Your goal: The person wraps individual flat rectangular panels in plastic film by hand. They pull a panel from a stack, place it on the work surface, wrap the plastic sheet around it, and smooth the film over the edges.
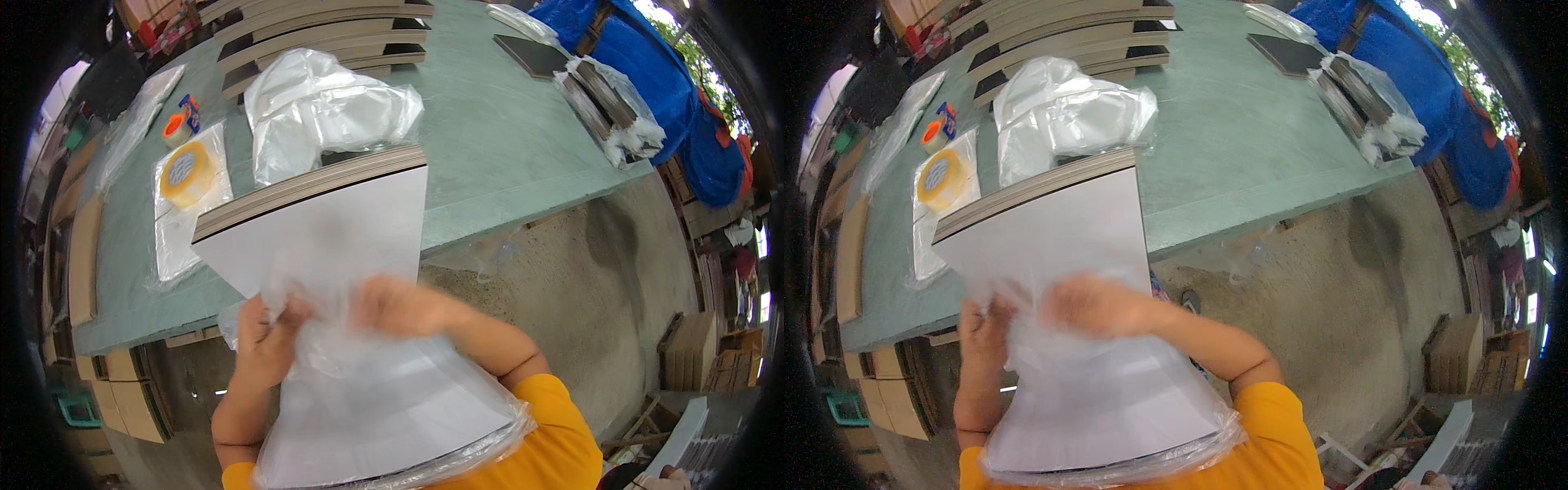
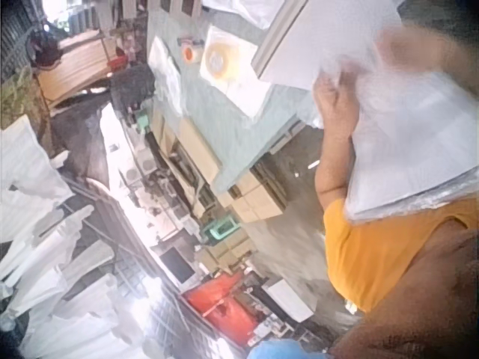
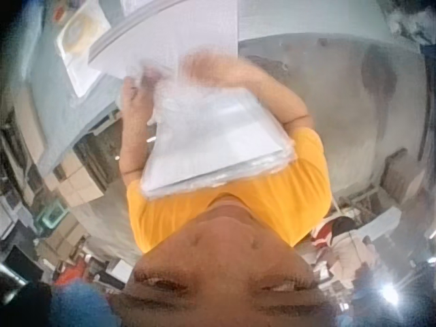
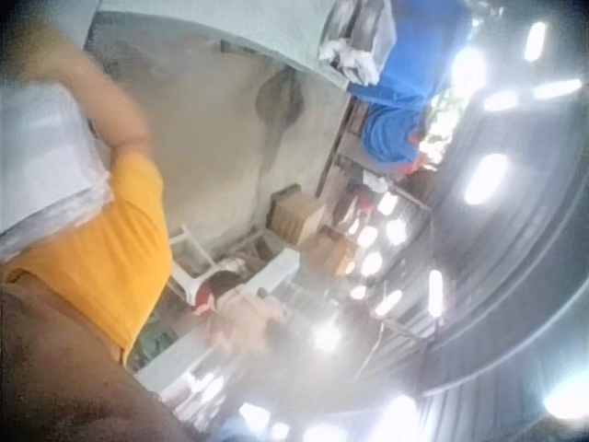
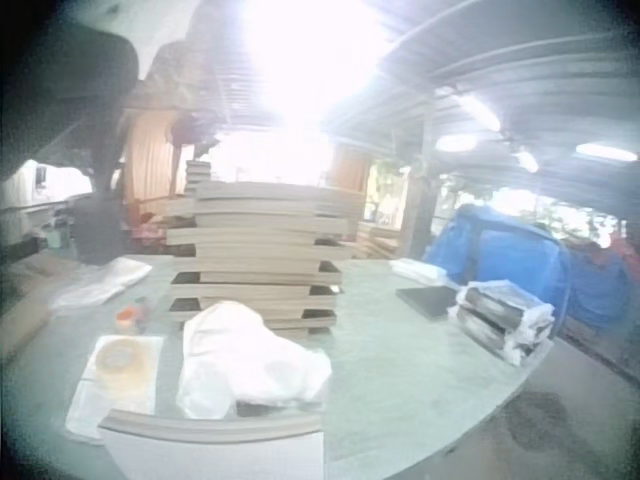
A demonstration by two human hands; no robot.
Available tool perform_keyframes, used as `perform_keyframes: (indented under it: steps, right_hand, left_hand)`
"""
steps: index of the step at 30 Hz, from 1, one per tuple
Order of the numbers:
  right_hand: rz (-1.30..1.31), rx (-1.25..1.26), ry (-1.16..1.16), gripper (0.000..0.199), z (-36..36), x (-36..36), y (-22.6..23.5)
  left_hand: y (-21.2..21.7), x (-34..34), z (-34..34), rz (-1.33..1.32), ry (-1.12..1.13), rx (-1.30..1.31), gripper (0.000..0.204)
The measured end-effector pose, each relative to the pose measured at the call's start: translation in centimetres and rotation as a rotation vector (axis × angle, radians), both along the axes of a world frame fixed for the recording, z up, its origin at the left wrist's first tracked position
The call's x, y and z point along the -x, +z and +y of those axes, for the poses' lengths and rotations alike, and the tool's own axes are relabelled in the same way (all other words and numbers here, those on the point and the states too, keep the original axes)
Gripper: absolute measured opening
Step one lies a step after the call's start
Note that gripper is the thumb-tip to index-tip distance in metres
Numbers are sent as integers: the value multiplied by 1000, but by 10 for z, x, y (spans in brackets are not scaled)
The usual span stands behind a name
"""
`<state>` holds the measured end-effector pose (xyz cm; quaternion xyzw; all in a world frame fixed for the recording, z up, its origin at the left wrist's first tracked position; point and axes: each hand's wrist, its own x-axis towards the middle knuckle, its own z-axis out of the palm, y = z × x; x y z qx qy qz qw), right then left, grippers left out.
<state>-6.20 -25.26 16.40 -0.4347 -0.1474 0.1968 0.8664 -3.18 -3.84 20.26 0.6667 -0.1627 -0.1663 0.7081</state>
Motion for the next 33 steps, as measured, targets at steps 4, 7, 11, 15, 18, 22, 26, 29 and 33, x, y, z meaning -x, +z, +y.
perform_keyframes:
  steps: [4, 7, 11, 15, 18, 22, 26, 29, 33]
  right_hand:
    - [-294, 88, 180, 28, 5, 2, 34]
    - [-403, 314, 419, 28, 2, 3, 38]
    - [-473, 700, 807, 26, -6, 6, 27]
    - [-849, 890, 419, 20, -18, 35, 40]
    - [-1023, 596, 384, 15, -9, 34, 82]
    - [-485, 1084, 860, 24, -22, 22, 52]
    - [-964, 1905, -31, 21, -49, 29, 6]
    - [-1022, 2255, 295, 20, -25, 34, -10]
    - [-947, 2018, 151, 9, -10, 17, 1]
  left_hand:
    - [-4, -9, 19, 90, -423, 82, 5]
    - [-13, -33, 35, -18, -889, -33, 5]
    - [-55, 4, 54, -181, -611, 466, 14]
    - [12, -5, 28, -662, -1028, -1009, 14]
    - [-36, -10, 59, -842, -564, -1413, 18]
    - [7, -15, 47, -1023, -642, -896, 11]
    - [17, 19, 27, -835, -1063, -871, 12]
    - [-31, -5, 51, -886, -552, -1251, 18]
    - [-77, -4, 81, -983, -601, -1506, 26]
